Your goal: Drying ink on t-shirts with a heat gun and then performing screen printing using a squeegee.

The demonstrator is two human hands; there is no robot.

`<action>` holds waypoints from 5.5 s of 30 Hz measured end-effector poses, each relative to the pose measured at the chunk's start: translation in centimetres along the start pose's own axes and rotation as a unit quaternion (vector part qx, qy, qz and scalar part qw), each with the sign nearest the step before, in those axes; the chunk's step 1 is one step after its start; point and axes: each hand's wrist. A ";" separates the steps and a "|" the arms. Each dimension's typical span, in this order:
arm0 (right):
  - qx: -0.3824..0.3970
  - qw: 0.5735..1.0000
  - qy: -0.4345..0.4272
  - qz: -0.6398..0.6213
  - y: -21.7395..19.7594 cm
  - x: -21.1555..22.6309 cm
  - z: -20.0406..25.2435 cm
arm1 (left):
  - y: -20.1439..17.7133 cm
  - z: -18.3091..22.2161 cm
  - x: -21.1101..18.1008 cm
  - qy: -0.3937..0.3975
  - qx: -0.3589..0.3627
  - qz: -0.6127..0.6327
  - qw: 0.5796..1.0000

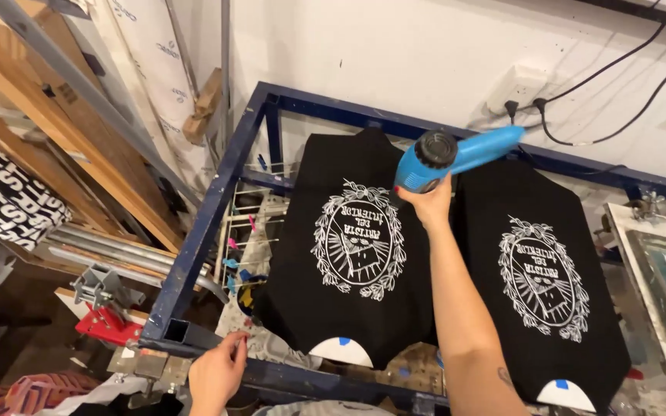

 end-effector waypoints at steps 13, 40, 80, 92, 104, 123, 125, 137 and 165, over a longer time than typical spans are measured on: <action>0.181 0.980 0.083 0.027 -6.8 1.8 4.1 | 0.6 0.1 -0.5 -0.008 0.021 -0.037 0.999; 0.289 0.955 0.072 -0.009 5.0 8.5 5.0 | -1.7 -0.1 -1.6 -0.011 0.092 -0.019 0.996; 0.149 0.987 0.040 -0.035 -6.6 5.0 12.3 | -2.6 1.5 -2.9 -0.030 0.075 -0.036 0.996; 0.150 0.985 0.086 -0.015 -9.7 4.2 14.5 | -2.1 1.0 -2.5 -0.020 0.070 -0.053 0.996; 0.161 0.982 0.098 -0.014 -9.9 4.2 13.5 | -2.4 1.0 -2.5 -0.020 0.077 -0.049 0.996; 0.272 0.960 0.054 -0.032 -4.3 7.2 14.1 | -1.9 0.7 -2.2 -0.016 0.066 -0.052 0.996; 0.200 0.978 0.049 -0.032 -2.0 7.1 13.8 | -1.8 0.9 -2.1 -0.015 0.057 -0.043 0.997; 0.151 0.986 0.036 -0.062 3.2 8.3 12.3 | -2.3 1.2 -2.6 -0.021 0.087 -0.038 0.995; 0.198 0.974 -0.042 -0.099 2.7 7.6 9.6 | -2.2 0.8 -2.1 -0.002 0.077 -0.026 0.997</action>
Point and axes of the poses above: each hand's wrist, its own z-axis away from the middle knuckle, its own y-axis out of the palm, x = y × z, and after that the axes turned 10 degrees about z, right-handed
